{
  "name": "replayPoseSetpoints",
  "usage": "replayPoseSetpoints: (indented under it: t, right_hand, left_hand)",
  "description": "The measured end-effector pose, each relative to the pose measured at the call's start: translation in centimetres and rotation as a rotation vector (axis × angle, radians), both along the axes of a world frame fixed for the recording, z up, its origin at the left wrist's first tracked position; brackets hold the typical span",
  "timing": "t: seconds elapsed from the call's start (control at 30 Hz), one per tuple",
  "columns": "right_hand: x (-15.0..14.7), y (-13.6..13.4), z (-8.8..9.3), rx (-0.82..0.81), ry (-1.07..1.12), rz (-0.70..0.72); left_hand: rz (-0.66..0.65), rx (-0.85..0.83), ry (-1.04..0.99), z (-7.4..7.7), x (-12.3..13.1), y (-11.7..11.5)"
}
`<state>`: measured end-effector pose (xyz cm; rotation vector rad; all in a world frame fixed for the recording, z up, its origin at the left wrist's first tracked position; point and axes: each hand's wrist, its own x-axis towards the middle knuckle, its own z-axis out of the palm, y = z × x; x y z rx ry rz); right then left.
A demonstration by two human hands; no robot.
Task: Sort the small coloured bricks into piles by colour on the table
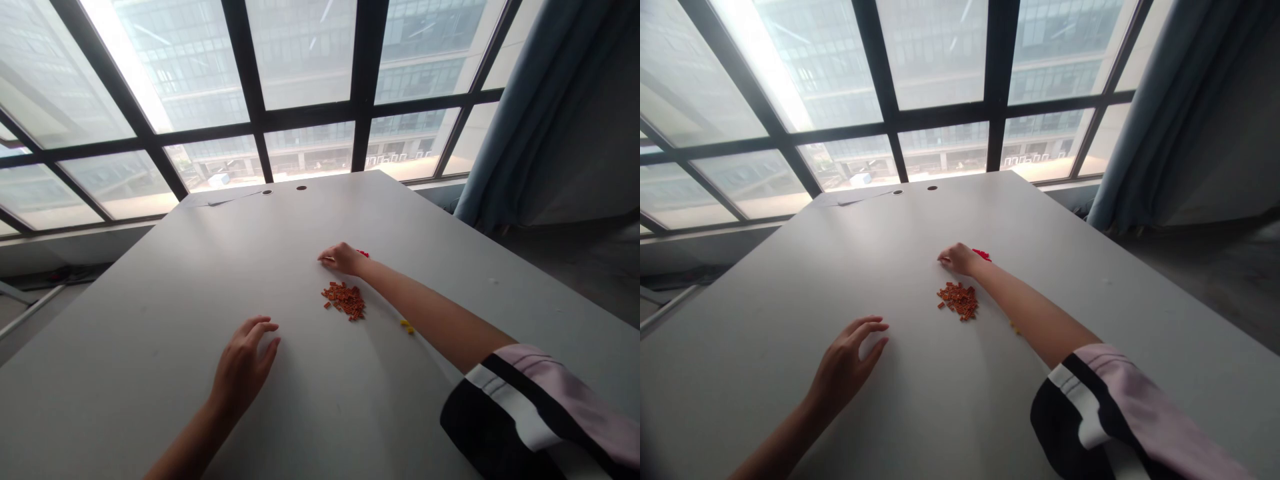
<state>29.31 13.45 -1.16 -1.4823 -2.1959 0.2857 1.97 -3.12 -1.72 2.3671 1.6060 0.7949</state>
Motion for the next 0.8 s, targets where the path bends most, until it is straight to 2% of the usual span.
replayPoseSetpoints:
  t: [0.13,0.23,0.33,0.47,0.57,0.67,0.8]
  right_hand:
    - [1.8,-1.0,2.0,-0.003,-0.028,-0.061]
    - [2.8,-1.9,2.7,-0.043,-0.083,-0.129]
    - [2.6,-2.6,2.3,-0.106,-0.143,-0.17]
    - [0.3,-2.7,1.2,-0.168,-0.202,-0.237]
    - [-1.2,-2.3,1.1,-0.22,-0.233,-0.258]
    - [-1.1,-2.4,2.2,-0.236,-0.236,-0.276]
    - [2.4,-5.2,4.8,-0.183,-0.191,-0.336]
  left_hand:
    - [-0.018,0.03,-0.008,-0.2,0.0,0.0]
    - [-0.035,0.067,-0.025,-0.5,0.0,0.2]
    - [-0.057,0.089,-0.034,-0.7,0.1,0.3]
    - [-0.074,0.099,-0.026,-0.7,0.1,0.2]
    - [-0.063,0.115,-0.021,-0.6,-0.1,0.0]
    - [-0.053,0.128,-0.017,-0.6,-0.3,0.0]
    - [-0.061,0.136,-0.022,-0.7,-0.6,0.2]
